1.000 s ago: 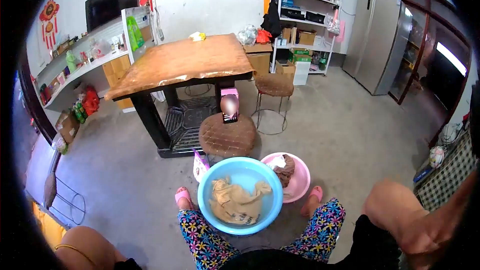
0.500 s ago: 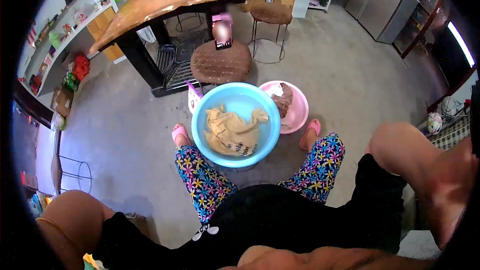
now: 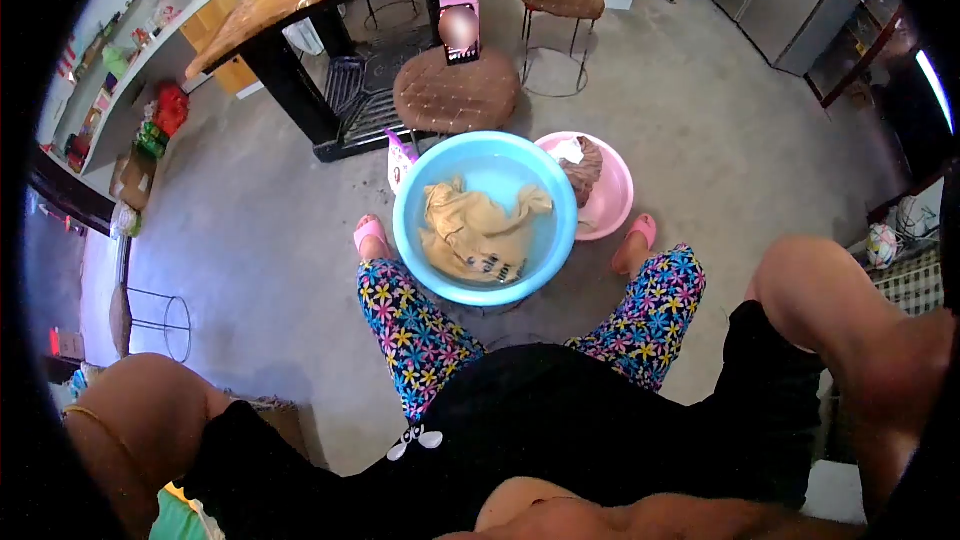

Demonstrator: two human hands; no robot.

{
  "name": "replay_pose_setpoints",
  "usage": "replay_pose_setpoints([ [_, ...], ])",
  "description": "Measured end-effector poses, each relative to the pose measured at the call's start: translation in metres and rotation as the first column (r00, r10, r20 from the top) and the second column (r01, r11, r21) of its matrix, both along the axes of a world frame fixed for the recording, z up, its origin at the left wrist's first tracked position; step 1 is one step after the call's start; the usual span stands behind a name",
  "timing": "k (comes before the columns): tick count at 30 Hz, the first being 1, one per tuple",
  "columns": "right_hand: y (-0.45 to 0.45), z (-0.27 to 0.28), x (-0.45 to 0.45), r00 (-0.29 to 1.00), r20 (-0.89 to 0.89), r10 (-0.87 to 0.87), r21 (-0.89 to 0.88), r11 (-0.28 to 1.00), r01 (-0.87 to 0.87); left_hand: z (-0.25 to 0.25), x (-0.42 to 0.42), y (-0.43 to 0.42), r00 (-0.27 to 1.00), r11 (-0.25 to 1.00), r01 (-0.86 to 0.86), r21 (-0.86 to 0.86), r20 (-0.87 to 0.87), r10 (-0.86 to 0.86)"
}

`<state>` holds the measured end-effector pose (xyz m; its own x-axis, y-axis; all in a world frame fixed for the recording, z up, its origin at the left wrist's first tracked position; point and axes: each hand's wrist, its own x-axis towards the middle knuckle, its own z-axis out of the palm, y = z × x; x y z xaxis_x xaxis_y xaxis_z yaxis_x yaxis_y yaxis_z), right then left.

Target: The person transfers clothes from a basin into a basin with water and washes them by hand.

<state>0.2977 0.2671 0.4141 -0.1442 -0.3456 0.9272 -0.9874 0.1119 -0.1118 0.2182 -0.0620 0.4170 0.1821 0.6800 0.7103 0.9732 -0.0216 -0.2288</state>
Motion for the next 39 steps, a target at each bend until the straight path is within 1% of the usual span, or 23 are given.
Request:
replay_pose_setpoints([
  [4,-0.006,-0.009,-0.019,0.998,0.041,0.042,-0.063,0.997,-0.039,-0.006,-0.005,-0.01,0.999,0.997,-0.001,0.072,0.039,-0.002],
  [7,-0.014,-0.023,-0.044,0.99,0.12,0.075,-0.131,0.99,-0.059,-0.013,-0.016,-0.023,0.991,0.977,-0.018,0.213,0.136,-0.012],
  [11,-0.034,-0.074,-0.1,0.923,0.37,0.107,-0.262,0.965,-0.006,-0.056,-0.045,-0.026,0.901,0.888,-0.155,0.432,0.431,-0.052],
  [13,-0.051,-0.128,-0.144,0.776,0.623,0.096,-0.252,0.964,0.084,-0.104,-0.069,-0.015,0.718,0.82,-0.297,0.489,0.681,-0.146],
  [14,-0.061,-0.164,-0.161,0.63,0.773,0.08,-0.203,0.971,0.127,-0.135,-0.08,-0.004,0.575,0.8,-0.376,0.468,0.795,-0.194],
  [15,-0.071,-0.207,-0.183,0.503,0.861,-0.077,-0.027,0.98,0.197,-0.171,-0.09,0.005,0.351,0.778,-0.463,0.424,0.894,-0.278],
  [16,-0.075,-0.27,-0.214,0.67,0.704,-0.234,0.151,0.972,0.181,-0.212,-0.103,0.012,0.172,0.747,-0.584,0.317,0.948,-0.267],
  [17,-0.084,-0.32,-0.229,0.65,0.677,-0.346,0.291,0.937,0.195,-0.248,-0.107,0.025,-0.035,0.696,-0.656,0.291,0.91,-0.413],
  [18,-0.098,-0.355,-0.233,0.542,0.673,-0.504,0.458,0.859,0.229,-0.315,-0.125,0.02,-0.198,0.753,-0.605,0.258,0.867,-0.456],
  [19,-0.112,-0.384,-0.231,0.423,0.632,-0.65,0.612,0.753,0.241,-0.321,-0.113,0.04,-0.363,0.664,-0.74,0.112,0.764,-0.534],
  [20,-0.122,-0.411,-0.228,0.396,0.6,-0.695,0.679,0.704,0.209,-0.321,-0.103,0.056,-0.472,0.652,-0.738,0.173,0.559,-0.682],
  [21,-0.129,-0.43,-0.228,0.376,0.557,-0.74,0.74,0.648,0.178,-0.345,-0.106,0.061,-0.519,0.689,-0.683,0.243,0.503,-0.691],
  [22,-0.137,-0.441,-0.226,0.4,0.488,-0.776,0.784,0.591,0.189,-0.401,-0.116,0.063,-0.525,0.649,-0.741,0.171,0.454,-0.72],
  [23,-0.143,-0.452,-0.223,0.42,0.416,-0.806,0.823,0.53,0.203,-0.412,-0.112,0.074,-0.471,0.574,-0.809,0.124,0.448,-0.76],
  [24,-0.148,-0.465,-0.225,0.43,0.41,-0.804,0.837,0.519,0.173,-0.42,-0.111,0.075,-0.487,0.609,-0.786,0.112,0.496,-0.719],
  [26,-0.153,-0.476,-0.225,0.436,0.419,-0.796,0.846,0.517,0.13,-0.408,-0.112,0.083,-0.427,0.556,-0.819,0.14,0.498,-0.755],
  [28,-0.151,-0.47,-0.228,0.412,0.379,-0.829,0.883,0.457,0.107,-0.459,-0.122,0.079,-0.458,0.564,-0.815,0.133,0.449,-0.767],
  [30,-0.149,-0.472,-0.228,0.377,0.373,-0.848,0.894,0.437,0.099,-0.474,-0.13,0.082,-0.467,0.551,-0.827,0.11,0.41,-0.783],
  [32,-0.147,-0.488,-0.235,0.338,0.401,-0.851,0.88,0.461,0.115,-0.461,-0.136,0.092,-0.45,0.515,-0.854,0.076,0.389,-0.804],
  [33,-0.146,-0.497,-0.237,0.353,0.361,-0.863,0.881,0.44,0.175,-0.471,-0.139,0.092,-0.489,0.557,-0.83,0.023,0.448,-0.748],
  [36,-0.14,-0.51,-0.249,0.321,0.169,-0.932,0.973,0.211,0.099,-0.485,-0.144,0.093,-0.511,0.596,-0.792,0.134,0.389,-0.766],
  [37,-0.137,-0.51,-0.252,0.327,0.157,-0.932,0.97,0.207,0.124,-0.485,-0.145,0.095,-0.526,0.584,-0.808,0.075,0.353,-0.774],
  [39,-0.135,-0.505,-0.256,0.339,0.133,-0.931,0.964,0.202,0.175,-0.47,-0.143,0.096,-0.507,0.572,-0.817,0.076,0.379,-0.774],
])
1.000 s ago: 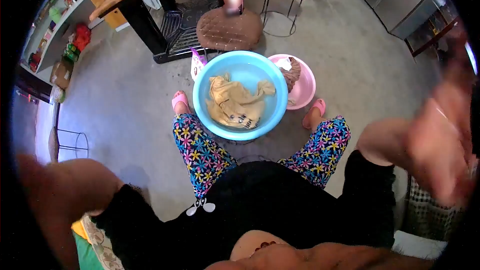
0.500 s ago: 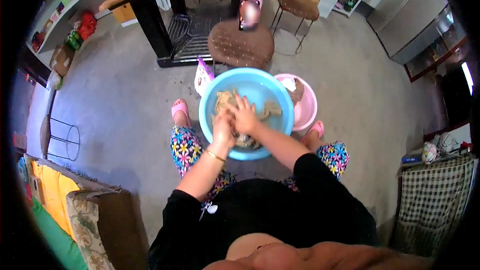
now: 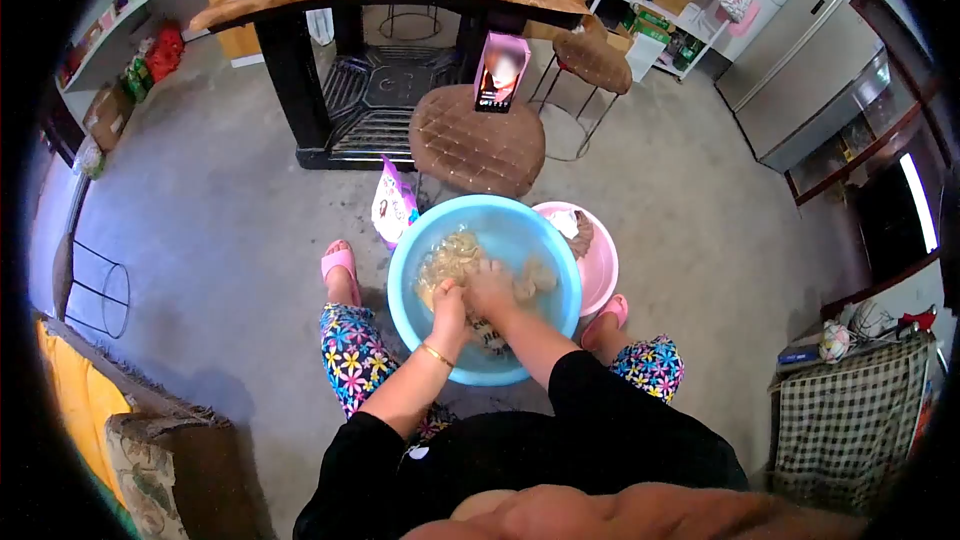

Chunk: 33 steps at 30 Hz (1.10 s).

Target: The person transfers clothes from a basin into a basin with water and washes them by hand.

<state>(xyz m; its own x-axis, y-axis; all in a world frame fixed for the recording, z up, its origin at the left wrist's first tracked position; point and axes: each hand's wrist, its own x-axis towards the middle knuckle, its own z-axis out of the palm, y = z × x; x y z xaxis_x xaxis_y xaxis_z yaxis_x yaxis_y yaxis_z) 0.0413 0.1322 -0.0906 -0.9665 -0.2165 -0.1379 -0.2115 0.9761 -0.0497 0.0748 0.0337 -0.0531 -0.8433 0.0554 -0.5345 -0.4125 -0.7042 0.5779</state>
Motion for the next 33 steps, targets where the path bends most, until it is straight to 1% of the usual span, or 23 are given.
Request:
replay_pose_setpoints([
  [3,-0.005,0.02,-0.008,0.996,0.046,-0.071,-0.011,0.997,0.072,0.004,0.002,-0.002,1.0,0.999,0.005,-0.032,0.03,-0.004],
  [4,-0.003,0.011,-0.014,0.991,0.068,-0.115,-0.031,0.993,0.117,0.003,0.002,-0.003,0.999,0.999,0.01,-0.041,0.048,-0.008],
  [6,0.003,-0.017,-0.03,0.973,0.115,-0.2,-0.071,0.975,0.209,-0.011,0.002,0.0,1.0,0.998,-0.002,0.056,-0.008,0.003],
  [7,0.006,-0.021,-0.034,0.973,0.087,-0.213,-0.144,0.964,0.224,-0.007,0.0,0.0,0.999,0.995,-0.006,0.103,-0.038,0.01],
  [9,0.012,-0.029,-0.035,0.969,0.04,-0.245,-0.285,0.926,0.246,0.002,0.003,-0.004,1.0,0.999,0.03,0.019,0.009,-0.03],
  [10,0.013,-0.025,-0.036,0.965,0.054,-0.256,-0.318,0.912,0.26,0.009,0.005,-0.005,0.998,0.999,0.049,-0.02,0.033,-0.049],
  [12,0.013,-0.014,-0.04,0.958,0.08,-0.274,-0.383,0.879,0.284,0.006,0.005,-0.005,0.998,0.998,0.06,0.002,0.02,-0.06],
  [13,0.016,-0.013,-0.043,0.957,0.123,-0.262,-0.408,0.866,0.289,0.001,0.004,-0.006,0.998,0.998,0.064,0.013,0.015,-0.065],
  [15,0.026,-0.02,-0.045,0.948,0.215,-0.234,-0.451,0.837,0.309,-0.028,-0.003,-0.008,0.978,0.983,0.158,0.098,0.12,-0.169],
  [16,0.031,-0.022,-0.043,0.938,0.26,-0.229,-0.485,0.809,0.332,-0.022,-0.003,-0.01,0.96,0.969,0.201,0.143,0.169,-0.224],
  [18,0.044,-0.025,-0.038,0.914,0.345,-0.212,-0.546,0.747,0.38,-0.011,0.001,-0.007,0.953,0.965,0.199,0.173,0.196,-0.232],
  [19,0.047,-0.019,-0.031,0.954,0.235,-0.188,-0.617,0.73,0.296,-0.001,0.002,-0.007,0.95,0.962,0.199,0.188,0.206,-0.237],
  [21,0.046,0.007,-0.008,0.989,0.006,-0.148,-0.722,0.684,0.107,-0.005,0.003,-0.002,0.98,0.935,0.151,0.321,0.075,-0.185],
  [22,0.042,0.03,0.004,0.994,0.017,-0.108,-0.789,0.61,0.08,-0.006,0.004,-0.001,0.989,0.913,0.133,0.386,0.015,-0.15],
  [24,0.029,0.078,0.026,0.999,0.028,-0.022,-0.898,0.439,0.035,-0.002,0.001,-0.004,0.986,0.891,0.124,0.436,0.044,-0.158],
  [25,0.028,0.083,0.033,1.0,-0.027,-0.003,-0.862,0.506,-0.022,-0.002,0.0,-0.005,0.985,0.88,0.119,0.46,0.057,-0.163],
  [27,0.029,0.085,0.051,0.991,-0.13,0.043,-0.767,0.629,-0.128,-0.004,0.001,-0.006,0.984,0.846,0.154,0.511,-0.006,-0.175],
  [28,0.028,0.084,0.059,0.99,-0.132,0.045,-0.752,0.647,-0.129,-0.006,0.001,-0.005,0.983,0.827,0.172,0.536,-0.038,-0.18],
  [29,0.023,0.09,0.066,0.99,-0.134,0.04,-0.769,0.626,-0.13,-0.01,0.002,-0.005,0.98,0.807,0.191,0.558,-0.068,-0.185],
  [30,0.017,0.096,0.074,0.99,-0.138,0.036,-0.787,0.602,-0.132,-0.026,-0.001,-0.003,0.98,0.785,0.198,0.587,-0.09,-0.179],
  [31,0.007,0.106,0.079,0.989,-0.144,0.033,-0.804,0.578,-0.136,-0.028,0.001,-0.004,0.981,0.785,0.189,0.591,-0.076,-0.179],
  [32,-0.005,0.118,0.082,0.958,-0.287,0.014,-0.831,0.494,-0.256,-0.029,0.002,-0.004,0.982,0.783,0.179,0.596,-0.061,-0.178],
  [33,-0.008,0.117,0.083,0.969,-0.246,0.017,-0.769,0.606,-0.206,-0.03,0.005,-0.003,0.983,0.782,0.169,0.6,-0.044,-0.179],
])
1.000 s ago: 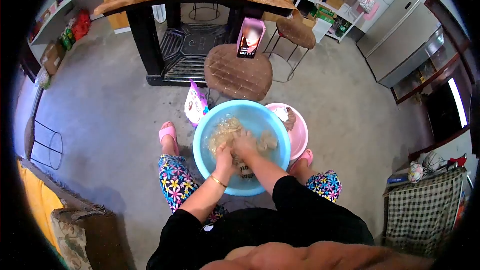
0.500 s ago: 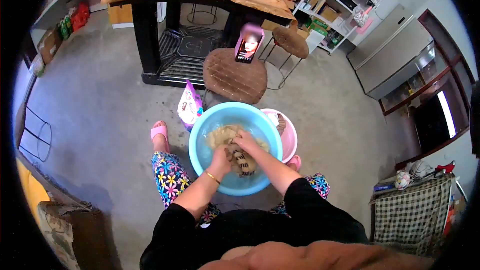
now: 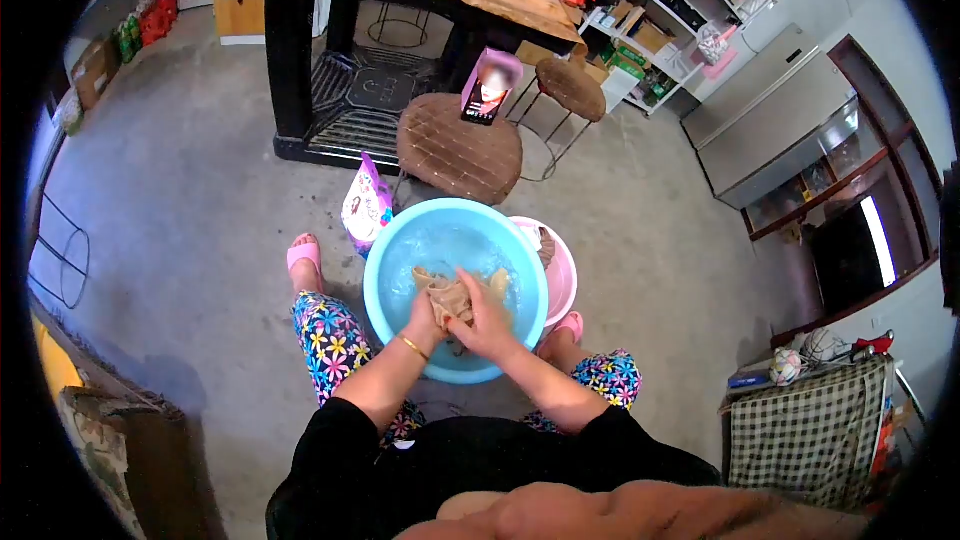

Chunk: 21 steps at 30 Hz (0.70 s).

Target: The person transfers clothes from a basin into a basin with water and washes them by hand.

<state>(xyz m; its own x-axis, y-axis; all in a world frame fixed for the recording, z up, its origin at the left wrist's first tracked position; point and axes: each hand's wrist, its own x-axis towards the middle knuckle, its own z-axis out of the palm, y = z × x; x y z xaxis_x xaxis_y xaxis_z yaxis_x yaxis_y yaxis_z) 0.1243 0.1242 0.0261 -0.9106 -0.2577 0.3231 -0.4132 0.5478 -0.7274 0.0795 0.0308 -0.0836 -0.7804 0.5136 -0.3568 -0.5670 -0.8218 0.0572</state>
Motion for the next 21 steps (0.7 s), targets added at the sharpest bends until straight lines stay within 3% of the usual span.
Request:
replay_pose_setpoints([
  [1,-0.002,-0.001,0.001,0.999,0.037,-0.036,0.129,0.991,0.031,0.002,0.002,0.0,0.999,0.995,-0.024,-0.098,0.046,0.029],
  [3,-0.005,-0.014,-0.001,0.996,0.055,-0.072,0.314,0.948,0.052,-0.018,0.004,0.001,0.998,0.994,-0.055,-0.093,-0.014,0.054],
  [7,-0.007,-0.051,-0.02,0.987,0.045,-0.156,0.213,0.967,0.143,-0.02,0.004,0.005,0.986,0.985,-0.156,-0.08,-0.078,0.15],
  [10,-0.005,-0.07,-0.035,0.976,0.104,-0.189,0.23,0.96,0.161,-0.015,0.002,0.005,0.982,0.957,-0.147,-0.25,0.08,0.172],
  [16,0.001,-0.107,-0.068,0.937,0.233,-0.261,0.277,0.941,0.194,-0.021,-0.007,0.006,0.958,0.942,-0.194,-0.272,0.156,0.242],
  [19,0.001,-0.109,-0.074,0.893,0.301,-0.334,0.32,0.918,0.236,-0.039,-0.011,0.005,0.956,0.964,-0.19,-0.186,0.188,0.225],
  [21,0.005,-0.105,-0.076,0.869,0.339,-0.359,0.38,0.898,0.223,-0.035,-0.008,0.006,0.938,0.946,-0.171,-0.276,0.249,0.242],
])
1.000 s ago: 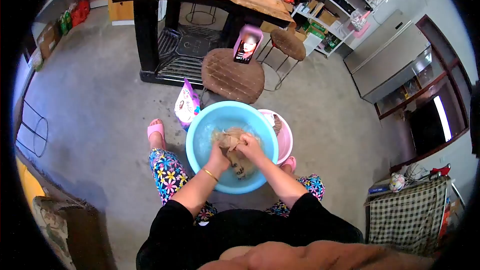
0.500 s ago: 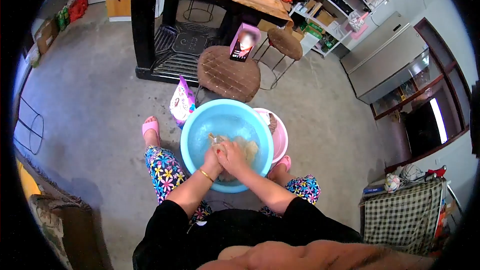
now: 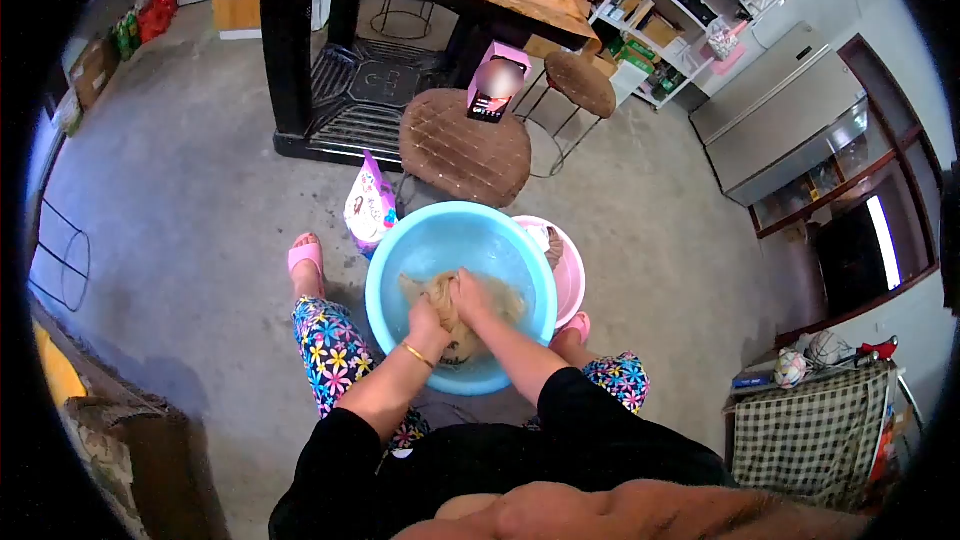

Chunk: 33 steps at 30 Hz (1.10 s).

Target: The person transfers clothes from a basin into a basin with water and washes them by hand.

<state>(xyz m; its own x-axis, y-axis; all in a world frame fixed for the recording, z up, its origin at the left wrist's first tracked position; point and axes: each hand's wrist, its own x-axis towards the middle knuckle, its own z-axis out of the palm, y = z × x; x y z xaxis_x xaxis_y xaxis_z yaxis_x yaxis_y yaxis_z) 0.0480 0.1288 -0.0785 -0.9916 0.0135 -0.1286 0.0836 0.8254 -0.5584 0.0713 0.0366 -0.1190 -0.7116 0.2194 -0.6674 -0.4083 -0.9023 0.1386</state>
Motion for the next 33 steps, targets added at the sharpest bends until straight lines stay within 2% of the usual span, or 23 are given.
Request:
replay_pose_setpoints([
  [3,0.008,-0.025,-0.011,0.988,-0.148,0.05,0.183,0.983,-0.022,0.011,0.0,-0.001,0.998,0.997,0.053,-0.057,0.037,-0.051],
  [6,0.007,-0.015,-0.021,0.997,-0.047,0.064,0.247,0.968,-0.05,0.013,-0.001,-0.001,0.997,0.991,0.08,-0.11,0.007,-0.08],
  [7,0.004,-0.013,-0.022,0.997,-0.069,0.041,0.291,0.957,-0.019,0.012,0.0,-0.002,0.997,0.988,0.08,-0.132,-0.009,-0.082],
  [9,-0.003,-0.011,-0.025,0.993,-0.119,-0.003,0.374,0.926,0.048,-0.027,-0.006,0.004,0.984,0.99,0.055,-0.126,-0.162,-0.075],
  [10,-0.005,-0.012,-0.029,0.994,-0.109,-0.013,0.36,0.932,0.052,-0.024,-0.007,0.003,0.98,0.991,0.05,-0.121,-0.183,-0.071],
  [12,-0.002,-0.019,-0.033,0.996,-0.081,-0.029,0.34,0.939,0.055,0.019,-0.002,-0.002,0.984,0.993,0.044,-0.107,-0.167,-0.062],
  [13,0.0,-0.025,-0.033,0.991,-0.13,-0.026,0.317,0.946,0.066,0.041,0.002,-0.005,0.99,0.994,0.043,-0.1,-0.129,-0.056],
  [15,0.002,-0.035,-0.033,0.973,-0.229,-0.022,0.263,0.961,0.083,0.035,0.002,-0.004,0.986,0.996,0.029,-0.085,-0.162,-0.043],
  [16,0.004,-0.038,-0.032,0.966,-0.259,-0.013,0.138,0.989,0.051,0.034,0.002,-0.005,0.983,0.997,0.021,-0.078,-0.18,-0.035],
  [18,0.013,-0.041,-0.027,0.949,-0.315,-0.013,-0.113,0.993,-0.024,0.07,0.006,-0.011,0.987,0.996,0.081,-0.044,-0.133,-0.086],
  [19,0.015,-0.033,-0.022,0.969,-0.244,-0.032,-0.223,0.975,-0.024,0.083,0.009,-0.012,0.987,0.993,0.113,-0.025,-0.108,-0.115],
  [21,0.014,0.002,-0.01,0.994,-0.102,-0.046,-0.43,0.903,-0.002,0.077,0.01,-0.011,0.975,0.99,0.123,0.063,-0.194,-0.109],
  [22,0.013,0.015,-0.001,0.997,-0.07,-0.022,-0.482,0.876,-0.015,0.071,0.008,-0.012,0.966,0.986,0.132,0.106,-0.237,-0.104],
  [24,0.01,0.042,0.021,0.999,-0.01,0.034,-0.583,0.811,-0.034,0.05,0.002,-0.011,0.974,0.98,0.17,0.099,-0.166,-0.152],
  [26,-0.005,0.091,0.049,0.996,-0.039,0.082,-0.666,0.741,-0.087,0.05,0.003,-0.017,0.962,0.967,0.239,0.092,-0.155,-0.223],
  [27,-0.008,0.103,0.058,0.993,-0.056,0.106,-0.704,0.701,-0.114,0.05,0.002,-0.017,0.958,0.962,0.254,0.095,-0.159,-0.238],
  [28,-0.012,0.102,0.064,0.979,-0.172,0.112,-0.605,0.772,-0.195,0.05,0.003,-0.017,0.954,0.958,0.269,0.097,-0.162,-0.251],
  [31,-0.02,0.109,0.081,0.959,-0.212,0.186,-0.566,0.777,-0.275,0.032,0.005,-0.016,0.938,0.958,0.284,0.05,-0.222,-0.266],
  [33,-0.024,0.092,0.08,0.963,-0.219,0.158,-0.483,0.84,-0.248,0.016,0.008,-0.013,0.922,0.96,0.281,0.001,-0.276,-0.27],
])
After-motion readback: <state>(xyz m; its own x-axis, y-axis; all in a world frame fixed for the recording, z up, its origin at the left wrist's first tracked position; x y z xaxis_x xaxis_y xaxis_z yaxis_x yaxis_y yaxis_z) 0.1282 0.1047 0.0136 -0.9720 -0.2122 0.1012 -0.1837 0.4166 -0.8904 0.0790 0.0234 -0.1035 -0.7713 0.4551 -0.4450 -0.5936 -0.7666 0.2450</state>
